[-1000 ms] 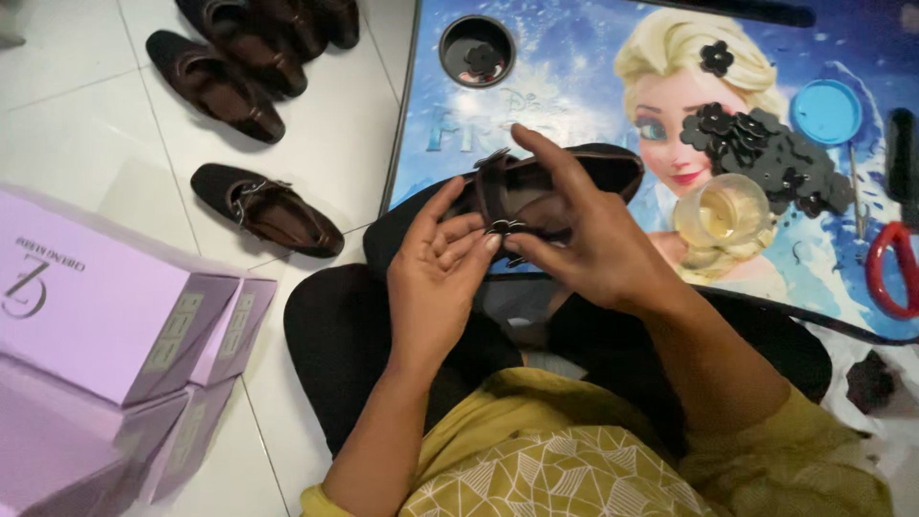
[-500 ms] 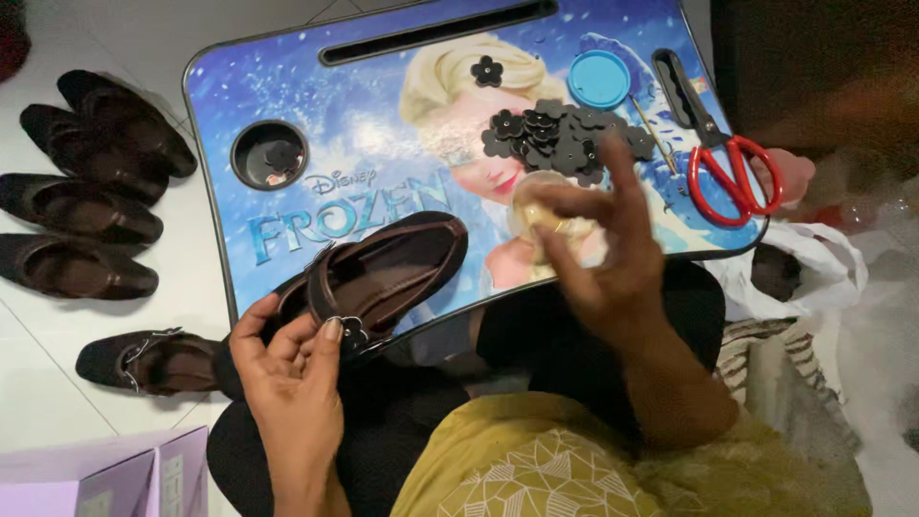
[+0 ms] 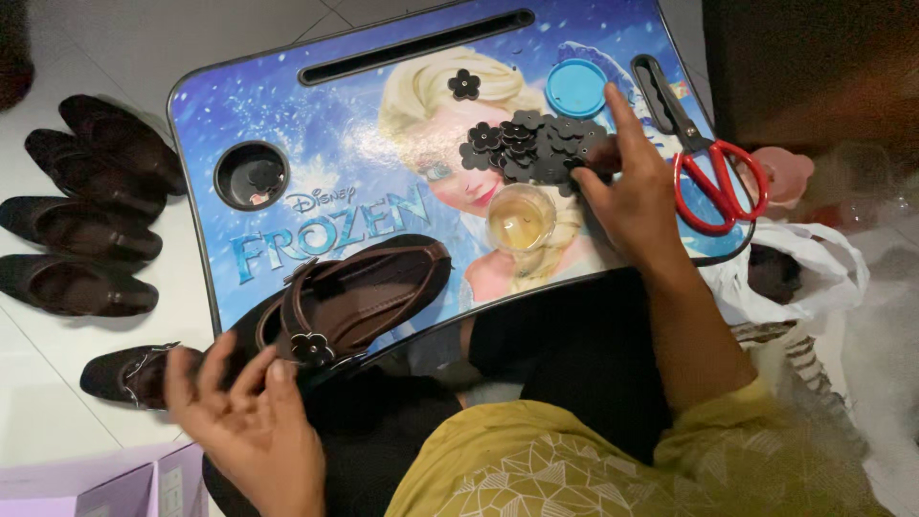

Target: The person sits on the floor and glues black flower-shaped decorations onto the straps of black Mary Jane shoes. They dip each flower into a cup of glue, press it onto a shoe strap, then set the finished shoe aside and pick up the next pair.

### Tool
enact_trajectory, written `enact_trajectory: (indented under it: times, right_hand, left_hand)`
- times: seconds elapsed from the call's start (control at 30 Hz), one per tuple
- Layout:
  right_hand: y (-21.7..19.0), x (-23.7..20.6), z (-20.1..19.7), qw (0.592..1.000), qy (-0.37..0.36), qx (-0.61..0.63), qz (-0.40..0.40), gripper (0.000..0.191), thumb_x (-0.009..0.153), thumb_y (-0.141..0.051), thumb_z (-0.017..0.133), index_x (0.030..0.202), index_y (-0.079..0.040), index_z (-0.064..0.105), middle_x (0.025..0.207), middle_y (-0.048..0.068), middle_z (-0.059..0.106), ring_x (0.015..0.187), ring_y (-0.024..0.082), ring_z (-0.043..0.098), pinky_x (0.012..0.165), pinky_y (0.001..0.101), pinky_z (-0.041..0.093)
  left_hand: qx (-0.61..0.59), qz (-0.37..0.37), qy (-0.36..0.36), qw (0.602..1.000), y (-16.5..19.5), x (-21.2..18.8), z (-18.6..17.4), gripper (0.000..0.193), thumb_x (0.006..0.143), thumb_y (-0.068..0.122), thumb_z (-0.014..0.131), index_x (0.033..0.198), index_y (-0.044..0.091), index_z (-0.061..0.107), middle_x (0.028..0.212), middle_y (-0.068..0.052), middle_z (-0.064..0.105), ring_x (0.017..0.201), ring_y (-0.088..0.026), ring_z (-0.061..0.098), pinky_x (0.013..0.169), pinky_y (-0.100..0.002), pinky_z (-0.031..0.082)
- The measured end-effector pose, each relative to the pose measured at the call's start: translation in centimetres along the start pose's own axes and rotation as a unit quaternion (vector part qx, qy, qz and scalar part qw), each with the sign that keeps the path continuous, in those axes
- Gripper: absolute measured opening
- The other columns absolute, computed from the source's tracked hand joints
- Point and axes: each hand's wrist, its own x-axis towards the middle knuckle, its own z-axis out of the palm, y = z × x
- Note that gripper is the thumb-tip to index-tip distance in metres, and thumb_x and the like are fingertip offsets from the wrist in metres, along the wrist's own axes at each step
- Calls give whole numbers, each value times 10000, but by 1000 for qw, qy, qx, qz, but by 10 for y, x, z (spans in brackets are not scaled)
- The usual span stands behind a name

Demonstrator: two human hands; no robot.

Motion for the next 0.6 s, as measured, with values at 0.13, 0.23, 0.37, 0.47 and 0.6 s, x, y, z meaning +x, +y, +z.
enact_trajectory:
  times: [0.13,0.23,0.37,0.47,0.6]
  right_hand:
    - [-25,-28,-19,994,83,-47,-47,736,1001,29,805,1600,-69,388,1057,107,760,978,183,757,916,315,584]
    - [-58,-75,-31,996,2,90,20,770,925,3,794,1579,-33,389,996,81,752,967,140,736,914,310,573]
    - [-88,-110,-29,936,-209,280,47,843,825,-17,805,1560,-30,392,888,49,787,870,95,695,849,292,533]
    - [-89,-107,-23,838,-247,436,218,874,831,-57,800,1589,-121,368,932,83,767,889,131,722,833,299,570]
    - [-79,-80,-16,996,-72,37,-25,569,855,-212,820,1371,-104,605,1192,115,671,1124,268,659,997,383,511]
  left_hand:
    - [127,102,15,986,7,-30,16,509,988,-63,656,1454,12,466,1239,-173,629,1030,-202,636,923,-287,531]
    - [140,137,-197,961,15,-47,38,314,855,46,803,1157,76,727,1106,-74,752,897,-133,720,780,-260,571]
    - [51,-31,-380,923,21,-53,73,302,827,114,835,1114,75,748,1002,-58,772,769,-109,744,663,-245,595]
    - [54,0,-388,920,22,-49,78,154,870,115,818,1010,72,774,928,-42,801,769,-96,770,659,-250,602]
    - [125,-94,-341,927,17,-46,74,148,843,127,812,976,61,816,886,-56,834,621,-140,696,578,-279,557]
